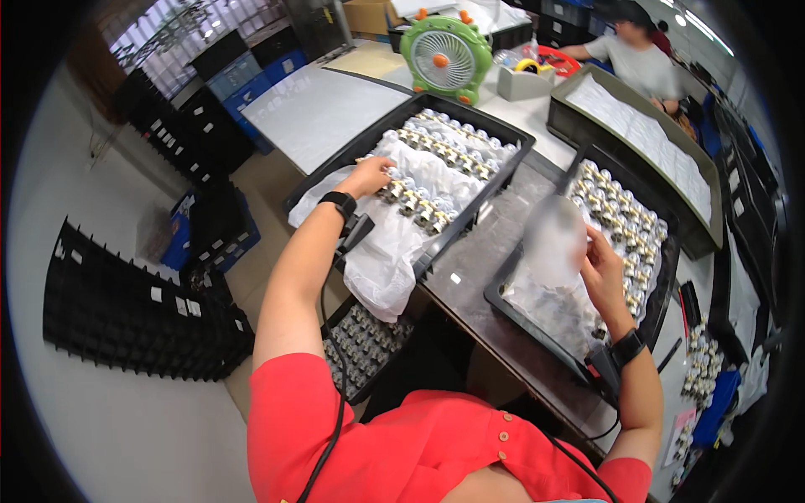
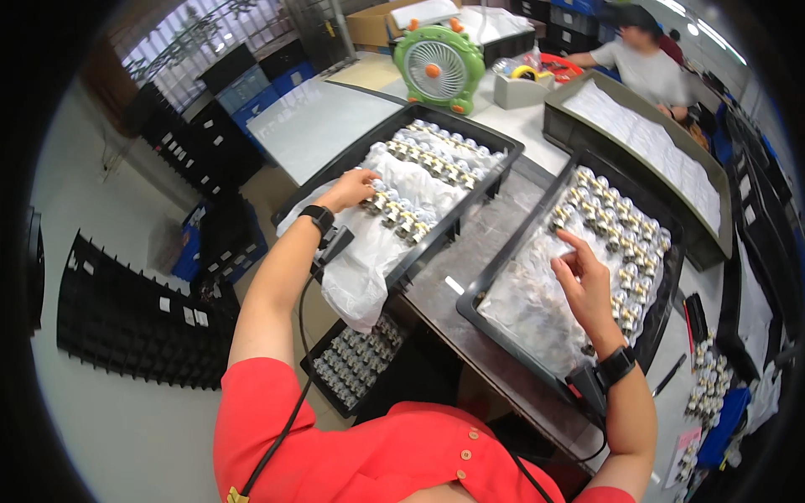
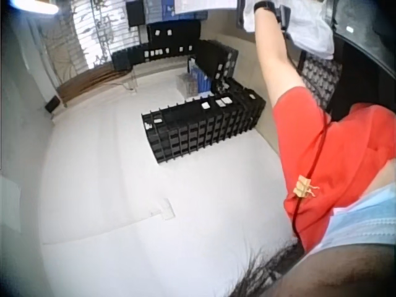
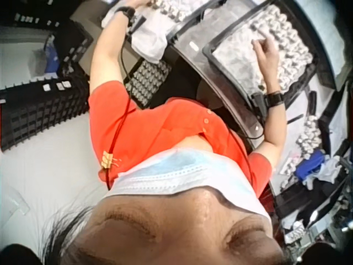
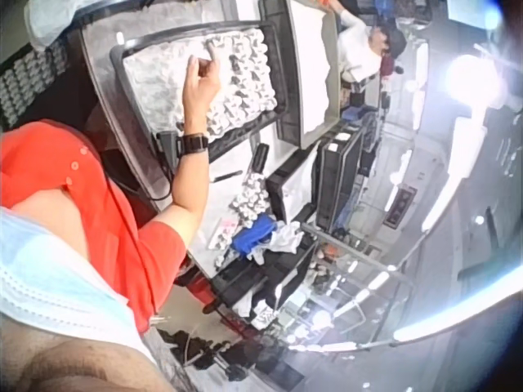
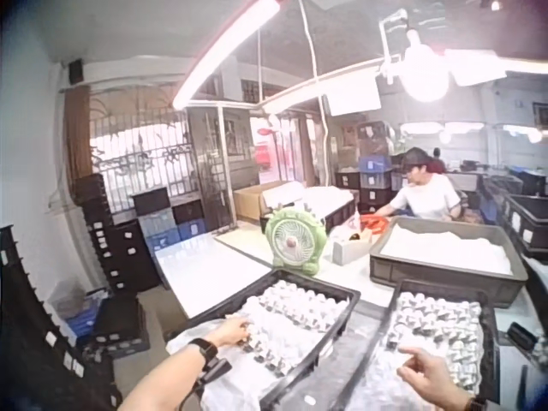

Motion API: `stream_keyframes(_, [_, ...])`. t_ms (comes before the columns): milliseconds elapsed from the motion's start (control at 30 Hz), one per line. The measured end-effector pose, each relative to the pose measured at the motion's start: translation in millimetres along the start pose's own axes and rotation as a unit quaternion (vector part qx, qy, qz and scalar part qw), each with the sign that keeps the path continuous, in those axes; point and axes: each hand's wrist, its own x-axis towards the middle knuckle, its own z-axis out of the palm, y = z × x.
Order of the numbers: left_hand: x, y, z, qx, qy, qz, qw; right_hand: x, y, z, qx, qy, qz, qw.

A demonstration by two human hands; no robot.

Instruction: The person assembles small figurines by hand, picking up individual pieces from a tray, attaching parts, and placing the completed figures into a second tray. The process is repeated for multiple units.

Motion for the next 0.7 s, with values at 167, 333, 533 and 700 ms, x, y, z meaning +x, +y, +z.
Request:
stream_keyframes(167, [0.7,-1.8,1.6,0.023,-0.008,-0.024,0.999,4.2,0.9,-3.9,-0.076,0.014,-0.022,0.997])
stream_keyframes(333, [6.3,-18.9,-16.1,0.14,0.0,-0.015,0.99,9.5,-1.8,-10.9,-0.061,0.085,-0.033,0.994])
stream_keyframes(533, [-20.4,126.4,16.9,-0.066,-0.02,0.154,0.986,12.9,-7.8,-14.7,0.035,0.244,-0.103,0.964])
stream_keyframes(700, [-105.3,269.8,120.4,-0.038,-0.333,0.282,0.899,10.8,-17.9,-19.7,0.054,0.292,-0.181,0.938])
